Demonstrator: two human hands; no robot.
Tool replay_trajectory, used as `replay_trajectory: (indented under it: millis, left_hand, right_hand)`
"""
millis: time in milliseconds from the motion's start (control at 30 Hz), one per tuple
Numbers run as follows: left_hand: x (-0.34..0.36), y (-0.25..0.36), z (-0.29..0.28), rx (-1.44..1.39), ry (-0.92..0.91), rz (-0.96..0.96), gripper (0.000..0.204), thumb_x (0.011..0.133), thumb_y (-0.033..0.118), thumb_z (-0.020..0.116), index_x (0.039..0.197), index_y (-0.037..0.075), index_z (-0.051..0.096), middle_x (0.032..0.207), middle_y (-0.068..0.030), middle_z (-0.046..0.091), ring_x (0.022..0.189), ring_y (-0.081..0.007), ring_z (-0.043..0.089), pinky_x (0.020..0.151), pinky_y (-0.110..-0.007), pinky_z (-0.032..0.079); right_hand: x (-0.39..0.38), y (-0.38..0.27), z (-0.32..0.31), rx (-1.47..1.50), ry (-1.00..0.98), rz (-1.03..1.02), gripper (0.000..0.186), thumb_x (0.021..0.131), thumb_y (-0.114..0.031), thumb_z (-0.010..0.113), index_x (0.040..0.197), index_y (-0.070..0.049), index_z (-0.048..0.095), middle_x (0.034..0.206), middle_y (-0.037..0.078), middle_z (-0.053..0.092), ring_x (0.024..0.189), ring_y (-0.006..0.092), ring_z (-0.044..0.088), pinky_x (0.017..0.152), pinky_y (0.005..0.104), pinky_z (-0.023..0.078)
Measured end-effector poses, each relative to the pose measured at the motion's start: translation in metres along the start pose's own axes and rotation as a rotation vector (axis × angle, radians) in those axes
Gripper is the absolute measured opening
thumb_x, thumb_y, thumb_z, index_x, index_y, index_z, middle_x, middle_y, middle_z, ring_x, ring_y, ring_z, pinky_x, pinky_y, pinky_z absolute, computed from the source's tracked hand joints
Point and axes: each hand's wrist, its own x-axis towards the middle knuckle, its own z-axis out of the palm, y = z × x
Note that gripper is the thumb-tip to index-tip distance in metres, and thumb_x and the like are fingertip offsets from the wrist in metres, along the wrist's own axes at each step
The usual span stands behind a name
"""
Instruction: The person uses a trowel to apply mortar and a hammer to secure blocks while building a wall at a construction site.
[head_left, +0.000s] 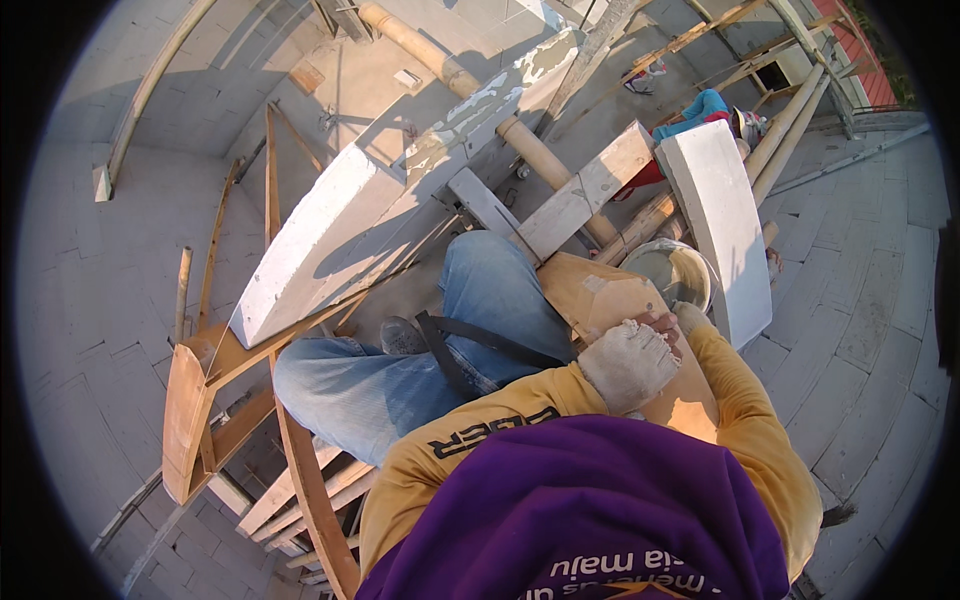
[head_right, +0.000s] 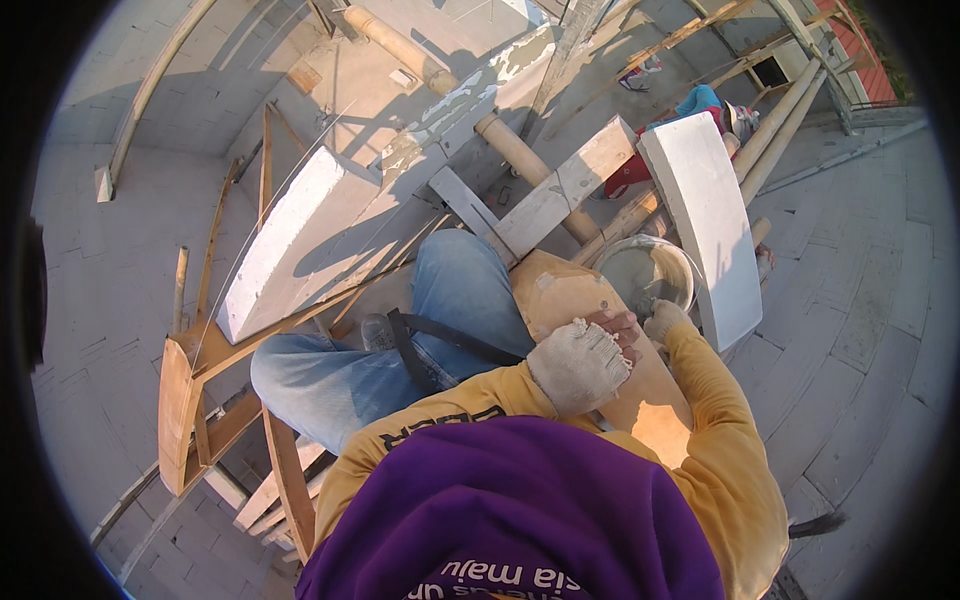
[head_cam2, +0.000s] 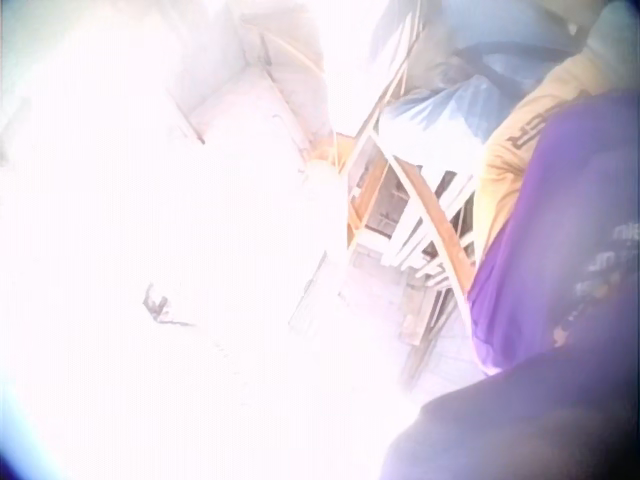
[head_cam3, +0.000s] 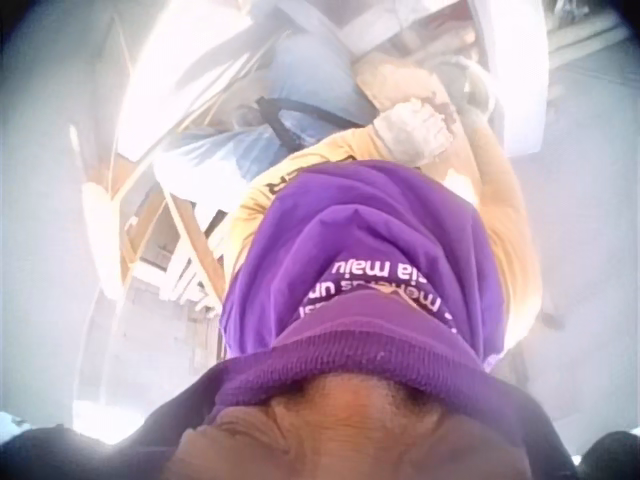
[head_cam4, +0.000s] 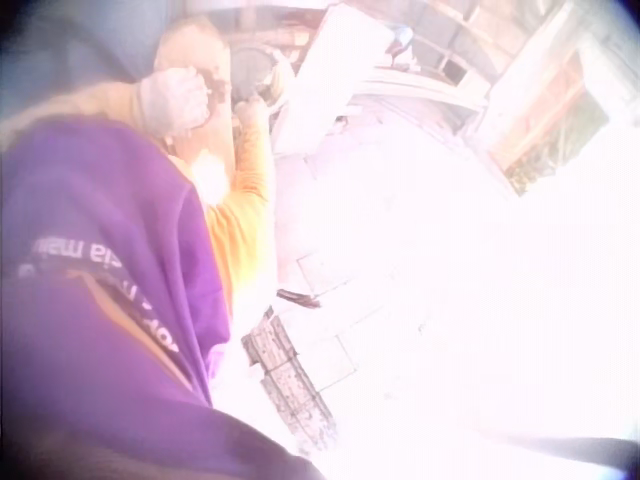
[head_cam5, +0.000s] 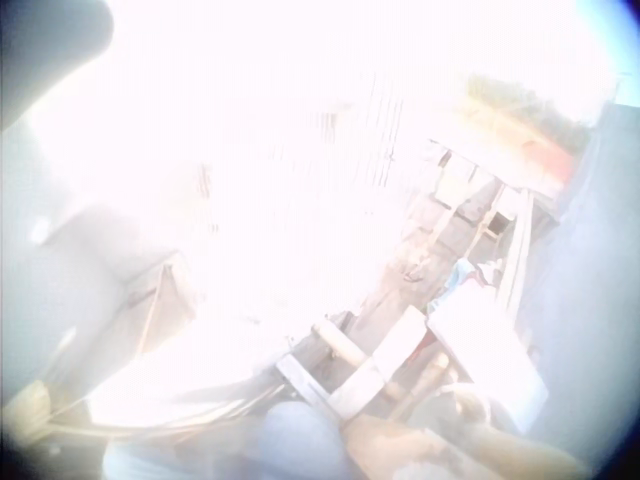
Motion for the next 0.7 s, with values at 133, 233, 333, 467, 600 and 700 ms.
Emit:
replay_trajectory:
  millis: [133,233,333,467,600,700]
  left_hand:
    - [0.002,-0.004,0.003,0.05,0.035,0.031,0.026,0.09,0.024,0.055,0.111,0.011,0.064,0.126,-0.0121,0.064,0.132,-0.0298,0.052,0.115,-0.044,0.035]
    - [0.002,-0.005,-0.001,0.04,0.025,0.048,0.026,0.088,0.024,0.058,0.11,0.011,0.066,0.12,-0.0111,0.066,0.127,-0.0299,0.056,0.113,-0.044,0.038]
    - [0.004,-0.006,0.0,0.032,0.064,0.065,0.028,0.085,0.023,0.061,0.11,0.011,0.066,0.117,-0.011,0.067,0.122,-0.0302,0.06,0.111,-0.044,0.04]
    - [0.001,-0.009,0.007,0.017,0.067,0.11,0.033,0.088,0.025,0.055,0.115,0.009,0.063,0.112,-0.0107,0.064,0.12,-0.0314,0.057,0.111,-0.045,0.039]
    - [0.0,-0.007,0.006,0.038,0.0,0.14,0.031,0.088,0.026,0.054,0.113,0.01,0.063,0.108,-0.01,0.064,0.113,-0.0305,0.059,0.108,-0.044,0.041]
    - [-0.015,-0.01,0.041,0.069,0.122,0.072,0.031,0.088,0.026,0.053,0.112,0.01,0.064,0.107,-0.0101,0.064,0.11,-0.0298,0.06,0.106,-0.043,0.043]
  right_hand:
    - [-0.027,0.002,-0.015,0.273,0.111,0.073,0.037,0.085,-0.009,0.063,0.121,-0.001,0.064,0.107,0.026,0.07,0.103,0.0413,0.067,0.089,0.0453,0.052]
    - [-0.052,-0.007,-0.047,0.299,0.162,-0.004,0.03,0.087,-0.011,0.066,0.115,0.001,0.064,0.104,0.026,0.069,0.098,0.0428,0.067,0.085,0.0462,0.051]
    - [-0.061,-0.045,-0.091,0.311,0.227,-0.21,0.031,0.089,-0.018,0.069,0.112,0.001,0.065,0.106,0.025,0.069,0.1,0.0431,0.066,0.087,0.0454,0.051]
    - [-0.042,-0.13,-0.133,0.285,0.296,-0.357,0.038,0.089,-0.022,0.07,0.117,0.003,0.064,0.103,0.025,0.069,0.099,0.0407,0.067,0.086,0.0448,0.051]
    - [0.036,-0.204,-0.141,0.574,0.163,-0.627,0.046,0.09,-0.026,0.068,0.123,0.005,0.061,0.099,0.027,0.069,0.09,0.0389,0.068,0.08,0.0432,0.053]
    - [0.064,-0.293,-0.151,0.775,0.014,-0.63,0.045,0.092,-0.023,0.066,0.125,0.006,0.059,0.095,0.025,0.067,0.084,0.037,0.068,0.077,0.0421,0.053]
